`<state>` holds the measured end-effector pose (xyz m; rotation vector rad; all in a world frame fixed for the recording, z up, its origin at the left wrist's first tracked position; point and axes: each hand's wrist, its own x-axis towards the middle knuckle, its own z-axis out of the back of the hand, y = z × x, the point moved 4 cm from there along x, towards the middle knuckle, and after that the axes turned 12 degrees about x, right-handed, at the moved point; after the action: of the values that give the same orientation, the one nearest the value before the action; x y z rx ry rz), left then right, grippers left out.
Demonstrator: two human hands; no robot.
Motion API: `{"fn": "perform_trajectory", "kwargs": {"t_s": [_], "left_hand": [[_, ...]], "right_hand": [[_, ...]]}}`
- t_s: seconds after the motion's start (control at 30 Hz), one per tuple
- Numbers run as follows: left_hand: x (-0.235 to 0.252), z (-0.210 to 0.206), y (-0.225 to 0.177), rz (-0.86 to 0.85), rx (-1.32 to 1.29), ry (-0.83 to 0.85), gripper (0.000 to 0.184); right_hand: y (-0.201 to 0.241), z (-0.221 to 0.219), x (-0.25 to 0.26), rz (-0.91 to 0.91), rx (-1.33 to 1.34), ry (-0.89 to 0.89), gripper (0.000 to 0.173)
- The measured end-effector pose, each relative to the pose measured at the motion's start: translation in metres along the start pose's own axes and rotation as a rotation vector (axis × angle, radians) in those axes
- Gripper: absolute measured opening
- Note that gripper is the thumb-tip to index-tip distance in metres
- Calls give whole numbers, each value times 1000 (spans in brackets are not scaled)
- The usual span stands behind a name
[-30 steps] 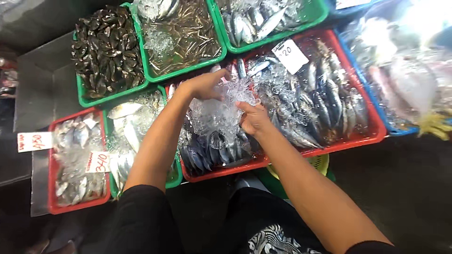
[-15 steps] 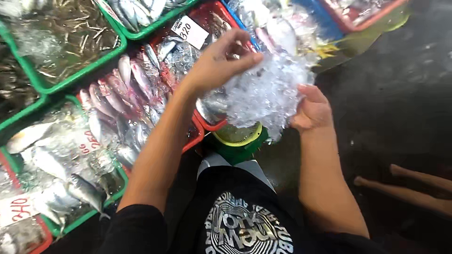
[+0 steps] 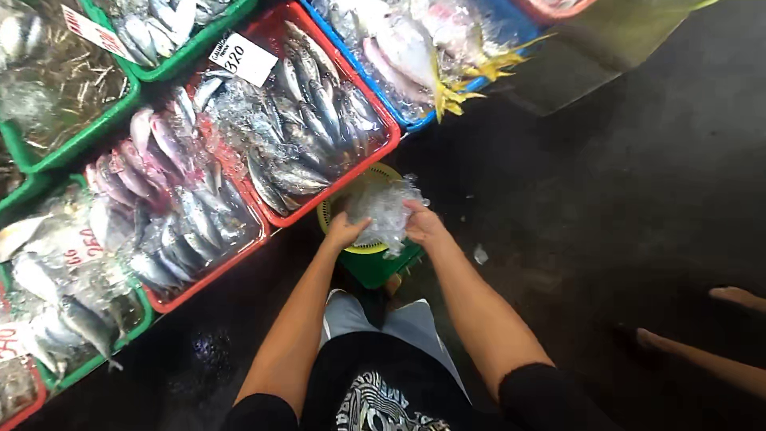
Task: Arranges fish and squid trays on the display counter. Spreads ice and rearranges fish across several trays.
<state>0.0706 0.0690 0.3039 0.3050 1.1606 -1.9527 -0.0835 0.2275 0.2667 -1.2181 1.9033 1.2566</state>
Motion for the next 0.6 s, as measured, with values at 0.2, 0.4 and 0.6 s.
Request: {"fn": "perform_trajectory", "kwargs": {"t_s": [0.2,0.4,0.6], "left_hand": [[-1,-21,80,164,105,180,100],[6,-60,76,104,-128,183,101],[-60,-15,52,-168,-55,239,74]], "right_hand": [[-27,6,42,244,-928,-136,89],[-83,-21,3,373,-1406,-160,87],[-105,-35,5,358,-1538,-118,121]]}}
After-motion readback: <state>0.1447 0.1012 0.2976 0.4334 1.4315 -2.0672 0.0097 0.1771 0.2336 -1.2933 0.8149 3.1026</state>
